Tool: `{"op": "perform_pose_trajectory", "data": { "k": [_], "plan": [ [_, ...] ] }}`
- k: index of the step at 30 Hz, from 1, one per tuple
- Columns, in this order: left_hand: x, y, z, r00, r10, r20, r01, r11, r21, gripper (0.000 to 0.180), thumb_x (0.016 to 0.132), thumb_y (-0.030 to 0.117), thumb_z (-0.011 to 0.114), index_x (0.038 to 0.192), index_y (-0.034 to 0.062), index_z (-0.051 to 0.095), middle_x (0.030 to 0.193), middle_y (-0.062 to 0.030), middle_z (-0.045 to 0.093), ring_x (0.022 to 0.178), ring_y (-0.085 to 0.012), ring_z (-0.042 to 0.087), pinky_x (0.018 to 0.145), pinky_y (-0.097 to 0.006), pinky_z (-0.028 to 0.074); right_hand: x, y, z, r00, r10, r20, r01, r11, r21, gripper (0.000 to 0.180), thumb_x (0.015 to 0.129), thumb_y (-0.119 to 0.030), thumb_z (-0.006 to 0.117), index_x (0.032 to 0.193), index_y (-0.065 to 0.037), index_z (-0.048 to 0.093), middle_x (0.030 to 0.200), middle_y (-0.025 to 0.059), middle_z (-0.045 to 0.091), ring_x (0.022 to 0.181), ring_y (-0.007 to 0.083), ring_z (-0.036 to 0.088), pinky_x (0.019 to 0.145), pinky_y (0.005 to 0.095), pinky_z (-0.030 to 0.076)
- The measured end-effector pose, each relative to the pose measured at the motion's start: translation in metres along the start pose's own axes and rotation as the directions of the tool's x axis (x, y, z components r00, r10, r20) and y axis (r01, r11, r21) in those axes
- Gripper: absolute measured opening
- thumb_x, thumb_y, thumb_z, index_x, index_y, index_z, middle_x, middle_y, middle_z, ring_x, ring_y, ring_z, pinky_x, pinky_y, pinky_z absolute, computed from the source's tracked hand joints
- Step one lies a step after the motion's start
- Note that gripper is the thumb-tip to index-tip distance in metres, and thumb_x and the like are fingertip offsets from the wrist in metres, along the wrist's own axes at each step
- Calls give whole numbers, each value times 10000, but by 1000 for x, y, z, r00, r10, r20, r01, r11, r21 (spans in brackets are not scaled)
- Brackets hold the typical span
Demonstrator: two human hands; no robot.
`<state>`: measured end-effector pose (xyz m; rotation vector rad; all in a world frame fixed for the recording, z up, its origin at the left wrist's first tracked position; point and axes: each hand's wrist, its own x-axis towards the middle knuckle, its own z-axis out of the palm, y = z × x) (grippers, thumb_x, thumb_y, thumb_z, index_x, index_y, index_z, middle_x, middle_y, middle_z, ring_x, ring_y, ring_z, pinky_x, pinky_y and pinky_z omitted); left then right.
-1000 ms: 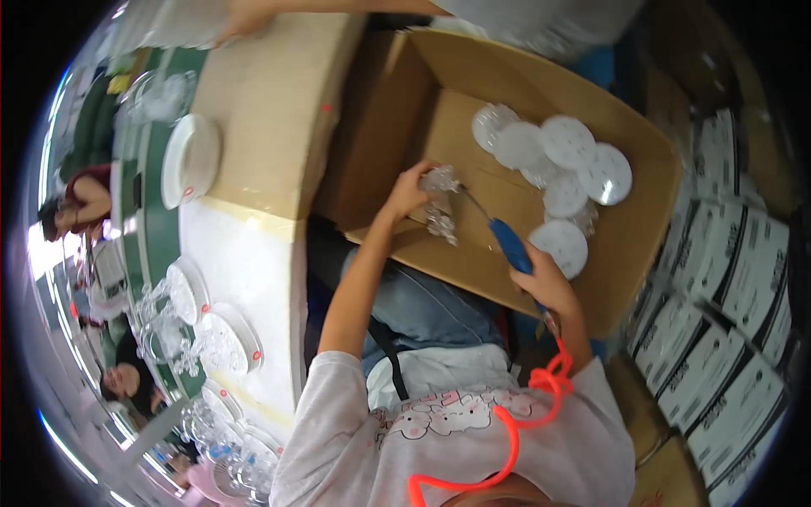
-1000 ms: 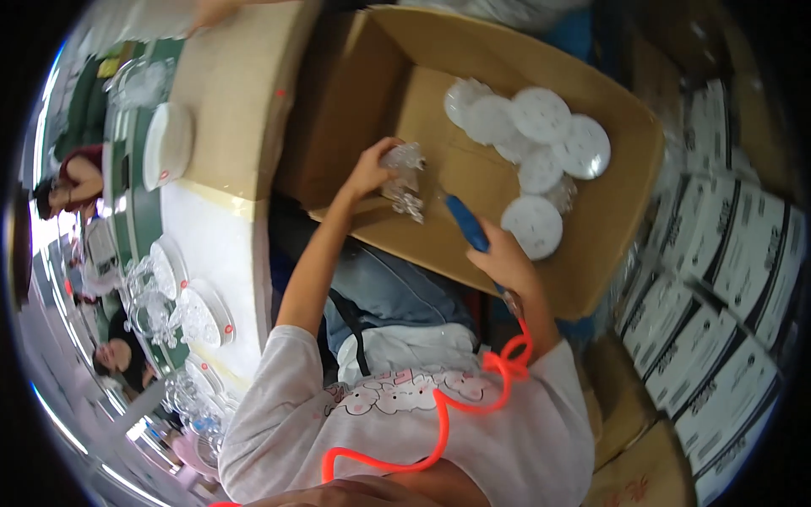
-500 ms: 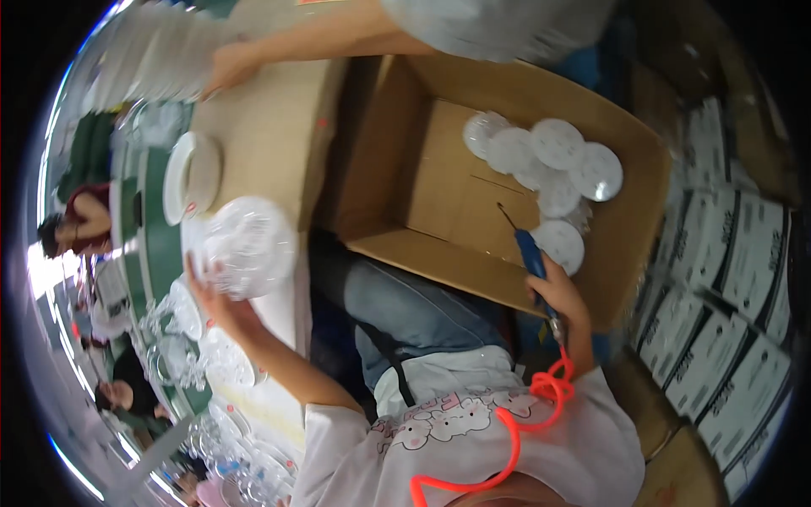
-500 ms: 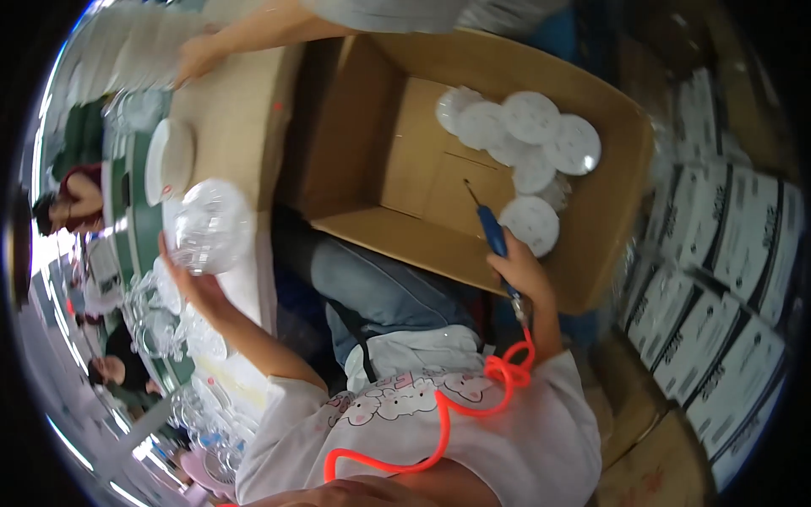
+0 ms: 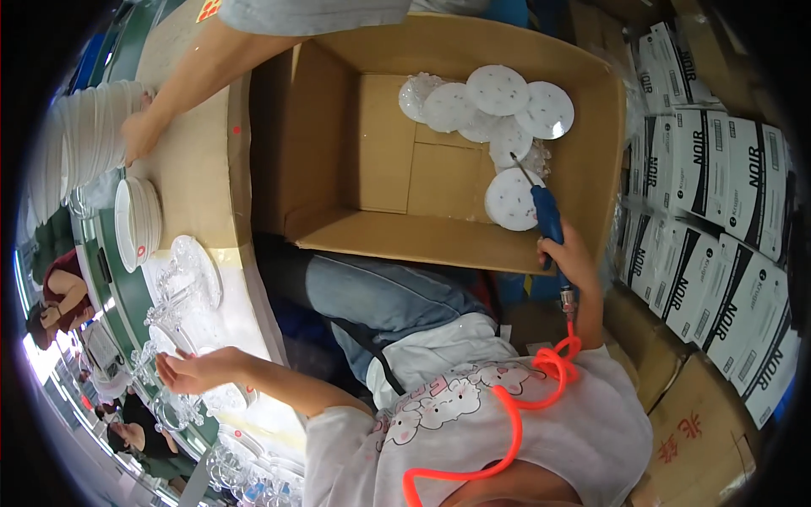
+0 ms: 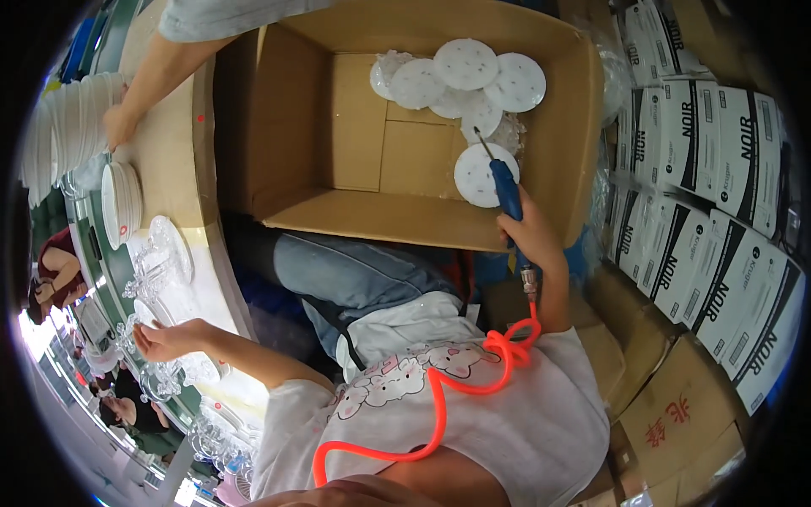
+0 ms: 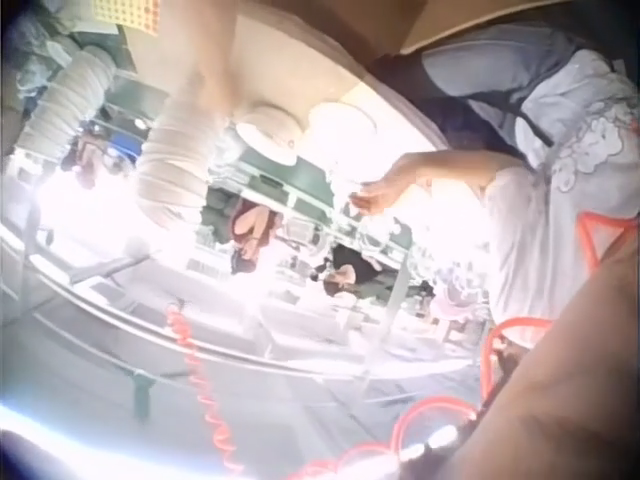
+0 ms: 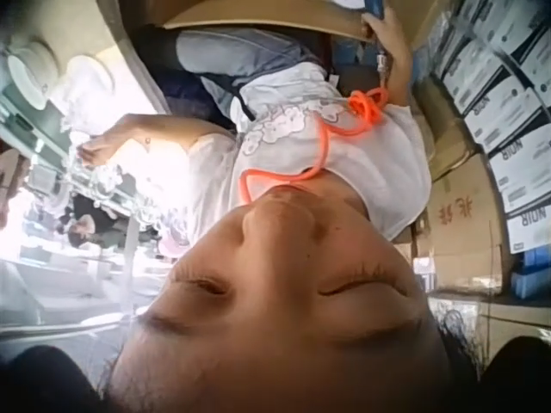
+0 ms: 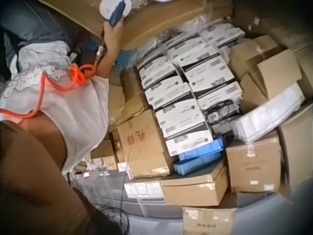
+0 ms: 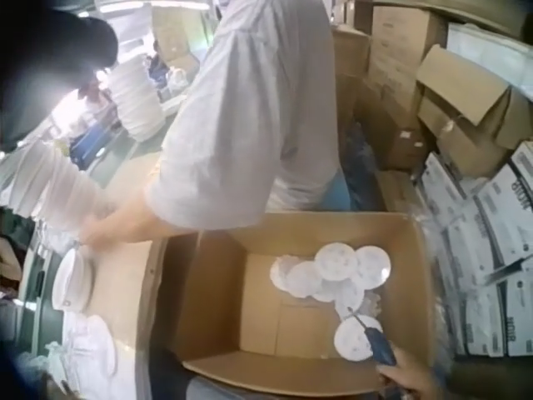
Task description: Assembling glass domes onto light bases and using an air duster gun to clean the components in a factory assembly line.
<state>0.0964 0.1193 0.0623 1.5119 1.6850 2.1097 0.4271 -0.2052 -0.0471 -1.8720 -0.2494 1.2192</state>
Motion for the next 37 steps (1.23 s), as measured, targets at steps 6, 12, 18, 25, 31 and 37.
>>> {"op": "perform_pose_trajectory", "data": {
  "k": [6, 12, 18, 25, 31, 37],
  "plan": [
    [-222, 92, 64, 50, 269, 962, -83, 961, -264, 641, 618, 162, 720, 1184, 24, 452, 1216, -218, 421, 1157, -376, 356, 960, -446, 315, -18, 10, -22, 984, -11, -178, 15, 1000, 21, 445, 753, -55, 497, 1192, -33, 424, 677, 31, 503, 572, 109, 515, 559, 244, 421],
    [-430, 58, 59, -619, 421, 663, -392, 566, -725, 665, 762, 222, 591, 1320, 391, 271, 1433, -145, 89, 1269, -463, 143, 882, -694, 226, -44, 6, -17, 960, -23, -278, 96, 963, 253, 446, 763, -44, 484, 1202, 3, 423, 727, 40, 508, 622, 105, 495, 606, 226, 407],
    [-446, 33, 76, -769, 276, 577, -348, 576, -739, 654, 795, 329, 531, 1322, 490, 177, 1459, -99, 23, 1257, -481, 156, 803, -661, 316, -57, 19, -17, 958, 8, -288, 85, 947, 308, 478, 737, -35, 473, 1209, -8, 403, 728, 68, 512, 630, 136, 508, 625, 256, 423],
    [-388, 34, 89, -738, 263, 621, -242, 757, -607, 1112, 412, 391, 804, 1350, 387, 208, 1428, -193, 86, 1168, -491, 287, 815, -582, 360, -46, 18, -10, 973, -34, -229, 120, 920, 372, 459, 731, -9, 494, 1186, -4, 435, 732, 53, 506, 616, 119, 499, 605, 247, 419],
    [-308, -29, 137, -668, -165, 726, 535, 572, 622, 723, 743, 481, 536, 1333, 135, 301, 1346, -134, 303, 1178, -313, 374, 900, -555, 350, -36, -3, 7, 993, -67, -93, 96, 932, 351, 453, 734, -22, 499, 1183, -11, 438, 739, 37, 508, 617, 111, 502, 605, 242, 423],
    [-257, -90, 173, -587, -257, 768, 764, 137, 630, 601, 825, 548, 284, 1234, 128, 416, 1109, -83, 550, 925, -260, 578, 688, -427, 521, 32, -14, 73, 925, -163, 342, 210, 972, -106, 501, 729, -111, 566, 1213, -122, 433, 761, 49, 558, 613, 242, 541, 624, 318, 444]
  ]
}}
